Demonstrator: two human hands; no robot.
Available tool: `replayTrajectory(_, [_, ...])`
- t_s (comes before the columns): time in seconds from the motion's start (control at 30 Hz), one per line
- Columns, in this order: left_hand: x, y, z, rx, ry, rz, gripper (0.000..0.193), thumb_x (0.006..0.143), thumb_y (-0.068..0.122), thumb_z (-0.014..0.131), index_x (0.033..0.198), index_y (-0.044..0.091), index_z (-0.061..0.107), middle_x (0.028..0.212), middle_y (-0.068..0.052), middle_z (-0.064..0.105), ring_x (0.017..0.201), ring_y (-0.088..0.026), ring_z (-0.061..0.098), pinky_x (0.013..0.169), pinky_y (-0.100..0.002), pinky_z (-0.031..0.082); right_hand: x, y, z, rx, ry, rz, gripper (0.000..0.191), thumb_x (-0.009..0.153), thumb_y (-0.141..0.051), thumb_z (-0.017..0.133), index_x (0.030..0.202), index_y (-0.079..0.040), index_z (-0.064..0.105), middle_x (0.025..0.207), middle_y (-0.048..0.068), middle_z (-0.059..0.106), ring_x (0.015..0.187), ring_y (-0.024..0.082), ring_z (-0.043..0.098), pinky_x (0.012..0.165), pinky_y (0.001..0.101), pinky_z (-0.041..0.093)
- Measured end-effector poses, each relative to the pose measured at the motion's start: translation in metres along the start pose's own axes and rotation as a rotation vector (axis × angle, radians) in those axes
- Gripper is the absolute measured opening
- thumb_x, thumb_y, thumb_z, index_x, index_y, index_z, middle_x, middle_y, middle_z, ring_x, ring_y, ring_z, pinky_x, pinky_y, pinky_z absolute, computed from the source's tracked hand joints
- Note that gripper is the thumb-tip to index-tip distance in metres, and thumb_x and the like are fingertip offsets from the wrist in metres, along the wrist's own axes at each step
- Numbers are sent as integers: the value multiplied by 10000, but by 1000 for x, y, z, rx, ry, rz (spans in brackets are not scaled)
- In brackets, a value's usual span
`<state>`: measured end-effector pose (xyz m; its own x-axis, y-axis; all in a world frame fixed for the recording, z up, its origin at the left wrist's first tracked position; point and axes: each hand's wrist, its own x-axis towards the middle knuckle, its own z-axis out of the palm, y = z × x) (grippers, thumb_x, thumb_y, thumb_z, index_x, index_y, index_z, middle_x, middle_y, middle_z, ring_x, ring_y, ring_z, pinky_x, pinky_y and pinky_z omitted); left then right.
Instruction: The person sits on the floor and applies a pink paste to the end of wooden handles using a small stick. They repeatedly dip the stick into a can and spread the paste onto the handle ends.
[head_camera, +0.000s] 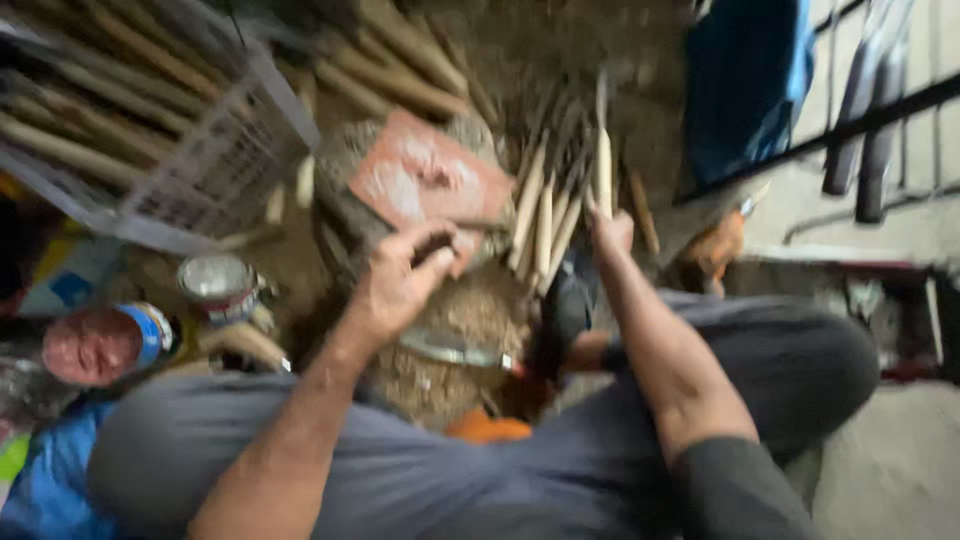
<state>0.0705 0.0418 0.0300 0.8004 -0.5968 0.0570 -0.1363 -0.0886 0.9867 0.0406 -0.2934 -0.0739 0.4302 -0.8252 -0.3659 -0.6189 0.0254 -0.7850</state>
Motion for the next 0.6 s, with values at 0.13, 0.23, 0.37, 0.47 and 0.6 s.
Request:
replayTrajectory(0.13, [-6,10,3,-68,44,-173,244,944,110,686,1176,37,711,1029,-10,777,943,-81,719,839,-245,590,-21,-23,1,226,68,-152,389,952,-338,733,1124,4,667,799,46,640,610,118,542,515,299,442])
replayTrajectory(0.23, [-10,11,8,-62,83,-128,250,971,148,693,1187,26,721,1027,-43,782,940,-113,715,832,-266,586,-52,-25,-3,306,-32,-260,366,1011,-340,659,1171,-10,651,852,5,640,684,84,555,574,259,469])
replayTrajectory(0.37, [-9,8,12,20,130,31,399,1014,215,731,1324,-18,636,1198,-121,725,1112,-179,672,951,-314,556,-131,-19,-11,371,-311,-317,372,1085,-349,559,1198,-2,630,850,-3,584,695,83,497,581,247,429])
replayTrajectory(0.47, [-10,11,9,-125,124,163,577,1012,267,729,1442,-33,488,1328,-149,633,1219,-203,629,1006,-334,552,-194,-11,-7,313,-500,-390,366,1096,-318,549,1226,20,600,824,25,550,669,109,471,566,265,398])
replayTrajectory(0.6, [-24,24,10,-561,80,47,595,996,260,699,1448,-19,432,1279,-132,651,1096,-177,655,873,-341,592,-240,12,6,273,-695,-645,400,1060,-247,577,1381,-13,529,998,26,603,836,91,547,745,250,495])
